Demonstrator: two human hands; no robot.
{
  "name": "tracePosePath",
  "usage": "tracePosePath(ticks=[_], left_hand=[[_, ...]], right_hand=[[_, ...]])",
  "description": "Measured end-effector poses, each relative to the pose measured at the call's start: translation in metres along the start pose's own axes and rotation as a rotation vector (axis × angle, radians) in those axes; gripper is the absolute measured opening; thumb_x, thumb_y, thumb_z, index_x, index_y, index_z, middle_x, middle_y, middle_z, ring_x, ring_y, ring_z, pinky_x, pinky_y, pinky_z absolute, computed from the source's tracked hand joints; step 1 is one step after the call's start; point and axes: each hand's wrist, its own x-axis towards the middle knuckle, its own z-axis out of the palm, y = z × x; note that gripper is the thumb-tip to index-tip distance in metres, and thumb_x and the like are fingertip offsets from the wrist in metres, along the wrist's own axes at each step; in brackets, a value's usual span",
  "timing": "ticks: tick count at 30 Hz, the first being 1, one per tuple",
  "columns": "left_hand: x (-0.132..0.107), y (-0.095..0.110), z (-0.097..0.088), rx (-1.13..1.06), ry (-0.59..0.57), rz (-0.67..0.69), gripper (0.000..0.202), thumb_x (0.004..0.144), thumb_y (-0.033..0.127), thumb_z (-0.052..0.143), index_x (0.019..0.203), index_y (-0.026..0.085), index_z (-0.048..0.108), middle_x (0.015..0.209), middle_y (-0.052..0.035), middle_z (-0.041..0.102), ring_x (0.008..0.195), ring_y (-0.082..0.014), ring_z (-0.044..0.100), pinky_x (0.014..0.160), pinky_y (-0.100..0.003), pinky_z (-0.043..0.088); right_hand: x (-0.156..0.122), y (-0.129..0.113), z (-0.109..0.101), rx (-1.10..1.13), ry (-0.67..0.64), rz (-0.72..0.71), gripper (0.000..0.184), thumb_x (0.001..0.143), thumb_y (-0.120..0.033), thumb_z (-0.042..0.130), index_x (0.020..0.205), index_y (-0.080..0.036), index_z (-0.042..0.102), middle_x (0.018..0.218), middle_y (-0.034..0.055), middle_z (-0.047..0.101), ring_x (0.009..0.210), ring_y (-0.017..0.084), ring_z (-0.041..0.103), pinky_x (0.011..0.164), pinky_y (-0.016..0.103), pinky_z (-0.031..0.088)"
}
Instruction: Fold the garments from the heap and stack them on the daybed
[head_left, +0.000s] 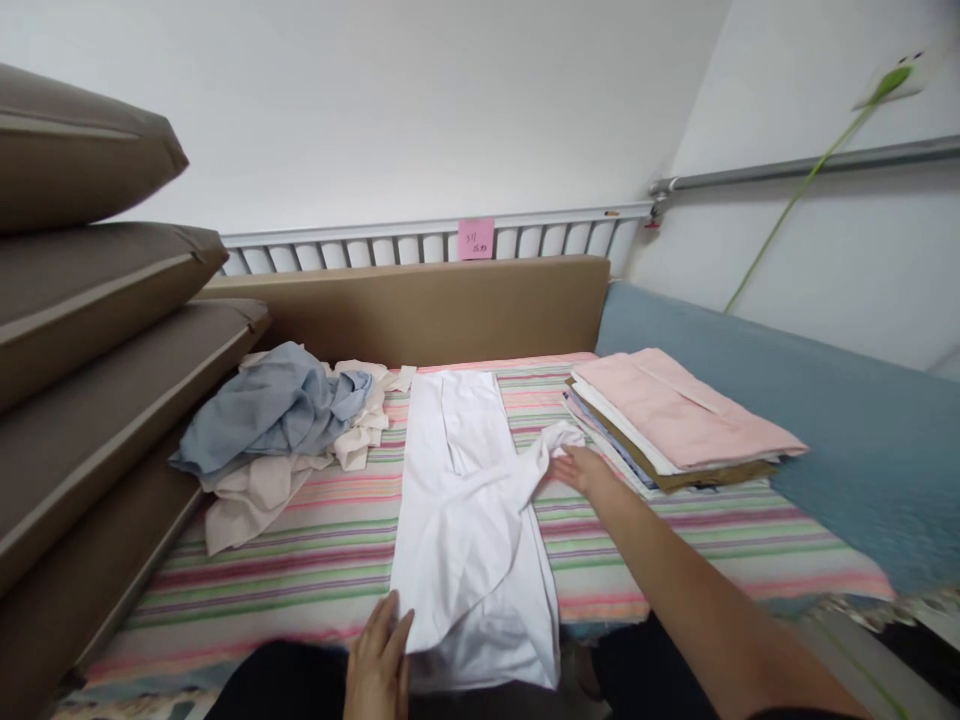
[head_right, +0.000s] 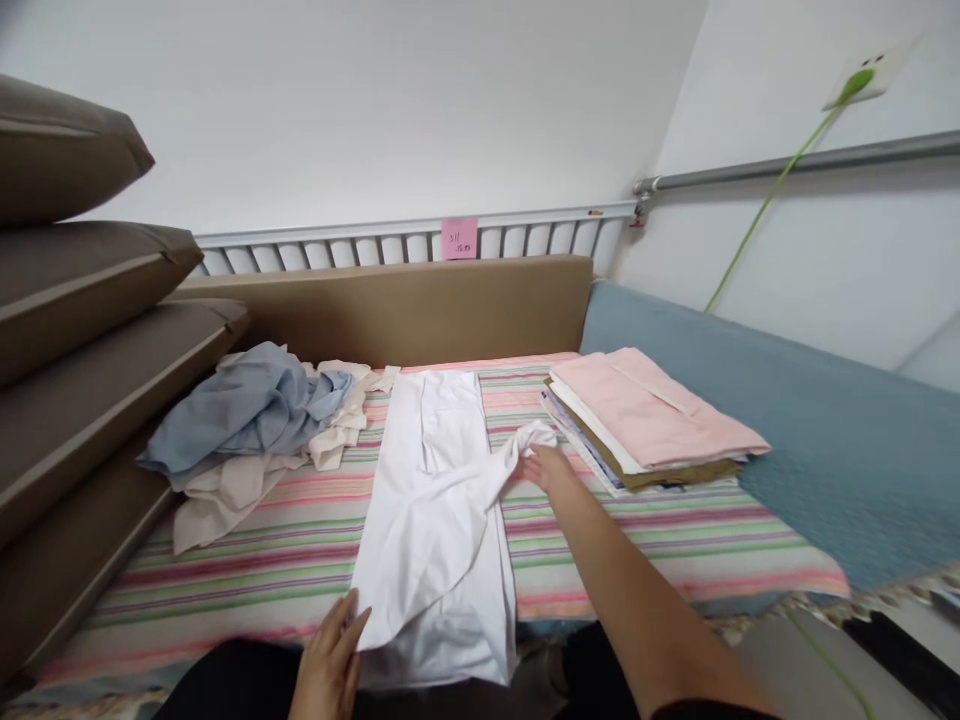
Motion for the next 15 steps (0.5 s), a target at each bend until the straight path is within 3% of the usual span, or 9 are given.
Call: tracePosePath(ticks=[3, 7, 9, 11, 13, 15], left_hand=[[-0.002, 0.012, -0.014, -0.066, 0.008, -0.043, 0.026, 0.078, 0.023, 0.052, 0.098, 0.028, 0.068, 0.116, -0.0075, 0.063, 0.104, -0.0256, 0.06, 0.081, -0.039, 0.053], [-0.007, 0.025, -0.038, -0.356, 0.005, -0.344, 0.023, 0.079, 0.037, 0.052, 0.085, 0.022, 0.069, 0.104, -0.0085, 0.067, 0.099, -0.024, 0.061, 0.088, -0.039, 0.049], [-0.007, 0.028, -0.046, -0.529, -0.01, -0.553, 0.031, 0.076, 0.043, 0.054, 0.088, 0.019, 0.067, 0.097, -0.0093, 0.068, 0.092, -0.0242, 0.062, 0.085, -0.039, 0.049], [-0.004, 0.03, -0.047, -0.666, -0.047, -0.705, 0.039, 0.073, 0.047, 0.056, 0.093, 0.015, 0.065, 0.093, -0.0099, 0.068, 0.087, -0.024, 0.063, 0.081, -0.038, 0.049], [0.002, 0.032, -0.043, -0.735, -0.08, -0.779, 0.046, 0.069, 0.049, 0.058, 0.095, 0.012, 0.062, 0.093, -0.0109, 0.068, 0.087, -0.0244, 0.062, 0.082, -0.037, 0.047], [0.008, 0.032, -0.038, -0.728, -0.106, -0.812, 0.047, 0.066, 0.052, 0.06, 0.089, 0.011, 0.063, 0.086, -0.0104, 0.068, 0.083, -0.0245, 0.061, 0.08, -0.036, 0.046]], right_hand=[[-0.005, 0.039, -0.024, -0.1, 0.078, -0.014, 0.015, 0.062, -0.015, 0.061, 0.068, -0.022, 0.049, 0.059, -0.003, 0.051, 0.054, 0.014, 0.055, 0.059, 0.035, 0.051], [-0.03, 0.07, -0.024, -0.205, 0.077, -0.144, 0.025, 0.06, -0.019, 0.063, 0.084, -0.022, 0.059, 0.082, 0.0026, 0.062, 0.083, 0.019, 0.059, 0.082, 0.041, 0.047], [-0.048, 0.078, -0.015, -0.392, -0.051, -0.33, 0.03, 0.063, -0.018, 0.06, 0.092, -0.023, 0.063, 0.098, 0.0048, 0.063, 0.098, 0.02, 0.056, 0.094, 0.04, 0.041], [-0.066, 0.083, -0.004, -0.743, -0.297, -0.602, 0.035, 0.069, -0.012, 0.051, 0.099, -0.022, 0.065, 0.11, 0.0065, 0.061, 0.108, 0.02, 0.051, 0.1, 0.039, 0.034], [-0.081, 0.086, 0.005, -1.114, -0.54, -0.842, 0.044, 0.071, -0.004, 0.042, 0.104, -0.022, 0.064, 0.121, 0.0078, 0.057, 0.118, 0.02, 0.045, 0.103, 0.04, 0.03], [-0.09, 0.088, 0.011, -1.358, -0.656, -0.951, 0.049, 0.07, 0.001, 0.038, 0.105, -0.022, 0.064, 0.13, 0.0087, 0.051, 0.126, 0.022, 0.038, 0.104, 0.044, 0.026]])
